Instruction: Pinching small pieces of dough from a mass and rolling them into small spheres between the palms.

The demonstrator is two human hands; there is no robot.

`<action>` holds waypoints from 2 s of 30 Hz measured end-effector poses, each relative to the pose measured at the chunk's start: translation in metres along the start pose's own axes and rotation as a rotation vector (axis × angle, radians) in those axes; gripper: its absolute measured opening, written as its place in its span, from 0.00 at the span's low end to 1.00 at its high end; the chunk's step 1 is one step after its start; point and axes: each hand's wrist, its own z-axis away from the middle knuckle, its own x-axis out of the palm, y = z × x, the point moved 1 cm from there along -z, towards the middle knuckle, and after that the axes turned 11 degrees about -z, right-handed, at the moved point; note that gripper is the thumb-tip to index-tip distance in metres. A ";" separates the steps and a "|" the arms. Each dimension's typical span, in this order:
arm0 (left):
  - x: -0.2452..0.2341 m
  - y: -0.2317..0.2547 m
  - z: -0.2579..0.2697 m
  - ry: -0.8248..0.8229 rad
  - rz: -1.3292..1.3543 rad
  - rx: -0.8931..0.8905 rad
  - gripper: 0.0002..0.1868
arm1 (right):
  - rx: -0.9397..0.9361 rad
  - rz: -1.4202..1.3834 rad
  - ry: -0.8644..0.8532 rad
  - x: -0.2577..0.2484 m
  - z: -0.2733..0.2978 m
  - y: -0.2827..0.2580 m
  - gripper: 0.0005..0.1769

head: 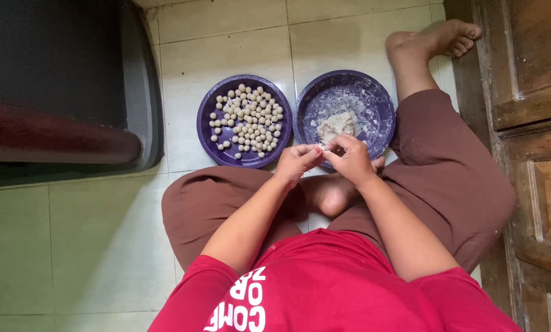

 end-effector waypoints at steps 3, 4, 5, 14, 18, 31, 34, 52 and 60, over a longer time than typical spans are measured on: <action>-0.004 0.004 -0.004 0.003 -0.017 0.004 0.18 | 0.205 -0.237 -0.041 0.002 0.002 -0.017 0.17; -0.003 0.006 -0.003 0.004 -0.018 0.004 0.18 | 0.204 -0.238 -0.041 -0.003 -0.002 -0.025 0.17; -0.002 0.009 -0.002 0.011 -0.010 0.007 0.16 | 0.083 -0.151 -0.131 -0.007 -0.005 -0.035 0.20; -0.016 0.030 0.002 -0.132 -0.053 -0.003 0.33 | 0.007 -0.156 -0.354 -0.014 -0.012 -0.030 0.13; -0.007 0.063 0.017 -0.204 -0.004 -0.044 0.34 | -0.038 -0.131 -0.284 -0.016 -0.018 -0.026 0.08; -0.011 0.041 -0.001 -0.145 0.071 -0.098 0.34 | 0.128 -0.248 -0.285 -0.022 -0.019 -0.017 0.12; -0.012 0.032 -0.009 -0.168 0.056 -0.134 0.35 | 0.152 -0.182 -0.326 -0.025 -0.022 -0.022 0.10; 0.004 -0.009 -0.048 -0.215 0.027 -0.122 0.33 | 0.148 0.270 -0.627 -0.040 -0.047 -0.013 0.07; 0.019 0.011 -0.033 0.013 -0.862 0.392 0.08 | 0.229 0.415 -0.516 -0.049 -0.052 -0.002 0.08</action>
